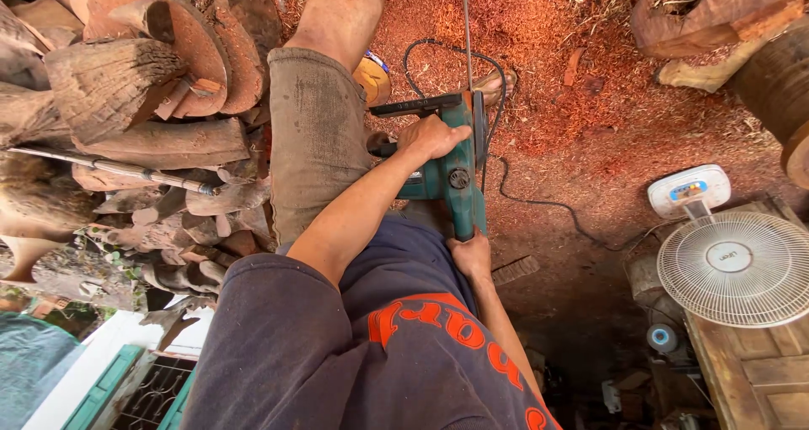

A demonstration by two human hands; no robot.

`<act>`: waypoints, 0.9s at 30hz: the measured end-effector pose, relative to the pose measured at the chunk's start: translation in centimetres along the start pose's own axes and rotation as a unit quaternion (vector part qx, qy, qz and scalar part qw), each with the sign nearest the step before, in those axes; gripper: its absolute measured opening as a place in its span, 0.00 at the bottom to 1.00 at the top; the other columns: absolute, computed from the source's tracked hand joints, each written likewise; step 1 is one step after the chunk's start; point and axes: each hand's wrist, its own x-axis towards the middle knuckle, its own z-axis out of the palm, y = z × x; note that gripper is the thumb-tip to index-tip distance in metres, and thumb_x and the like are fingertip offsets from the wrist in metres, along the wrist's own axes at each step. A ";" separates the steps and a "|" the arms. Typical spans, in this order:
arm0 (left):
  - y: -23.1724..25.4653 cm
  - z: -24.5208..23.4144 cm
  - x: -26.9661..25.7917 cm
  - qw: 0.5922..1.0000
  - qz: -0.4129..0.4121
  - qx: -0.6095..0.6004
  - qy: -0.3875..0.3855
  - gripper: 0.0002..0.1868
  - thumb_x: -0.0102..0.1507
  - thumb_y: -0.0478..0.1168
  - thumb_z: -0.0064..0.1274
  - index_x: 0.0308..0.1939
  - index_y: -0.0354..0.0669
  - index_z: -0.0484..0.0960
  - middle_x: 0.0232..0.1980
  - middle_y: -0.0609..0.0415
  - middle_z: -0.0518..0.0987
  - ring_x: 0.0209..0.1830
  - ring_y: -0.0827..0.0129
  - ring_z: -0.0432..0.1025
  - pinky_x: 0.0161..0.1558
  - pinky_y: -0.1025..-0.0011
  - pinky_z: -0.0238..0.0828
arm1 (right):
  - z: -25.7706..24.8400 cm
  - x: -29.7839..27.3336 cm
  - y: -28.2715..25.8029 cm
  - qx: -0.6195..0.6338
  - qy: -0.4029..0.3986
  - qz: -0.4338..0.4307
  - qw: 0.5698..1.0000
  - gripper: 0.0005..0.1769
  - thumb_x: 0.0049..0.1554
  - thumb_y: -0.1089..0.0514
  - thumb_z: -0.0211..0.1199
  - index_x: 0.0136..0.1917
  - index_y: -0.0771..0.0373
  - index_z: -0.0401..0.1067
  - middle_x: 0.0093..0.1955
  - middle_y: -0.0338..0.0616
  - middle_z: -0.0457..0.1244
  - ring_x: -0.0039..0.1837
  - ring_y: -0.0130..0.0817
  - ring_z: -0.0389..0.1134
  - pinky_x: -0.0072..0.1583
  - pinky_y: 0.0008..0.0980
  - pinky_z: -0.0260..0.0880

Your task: Cutting and shaping wood pieces using an electric chainsaw.

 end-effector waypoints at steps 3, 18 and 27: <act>-0.5 0.5 0.4 1.000 0.003 0.015 0.006 0.45 0.56 0.74 0.47 0.50 0.34 0.85 0.52 0.38 0.84 0.51 0.49 0.79 0.51 0.54 0.74 | -0.9 -1.1 -2.3 -0.017 -0.015 0.024 0.999 0.28 0.44 0.52 0.68 0.56 0.68 0.74 0.47 0.63 0.71 0.54 0.55 0.73 0.58 0.46 0.71; -0.6 1.0 0.1 1.000 -0.016 0.010 0.019 0.46 0.56 0.74 0.49 0.53 0.33 0.84 0.56 0.36 0.82 0.57 0.48 0.78 0.56 0.56 0.74 | 0.6 0.0 0.7 0.029 -0.031 0.013 0.999 0.25 0.44 0.57 0.66 0.55 0.70 0.74 0.44 0.59 0.71 0.50 0.48 0.75 0.55 0.42 0.72; 1.1 1.0 0.7 1.000 0.004 -0.028 0.006 0.46 0.56 0.75 0.50 0.54 0.36 0.84 0.57 0.38 0.82 0.58 0.48 0.77 0.57 0.56 0.73 | -3.0 0.3 -0.5 -0.009 -0.005 0.014 1.000 0.25 0.45 0.57 0.66 0.56 0.68 0.74 0.46 0.61 0.70 0.52 0.53 0.74 0.56 0.44 0.71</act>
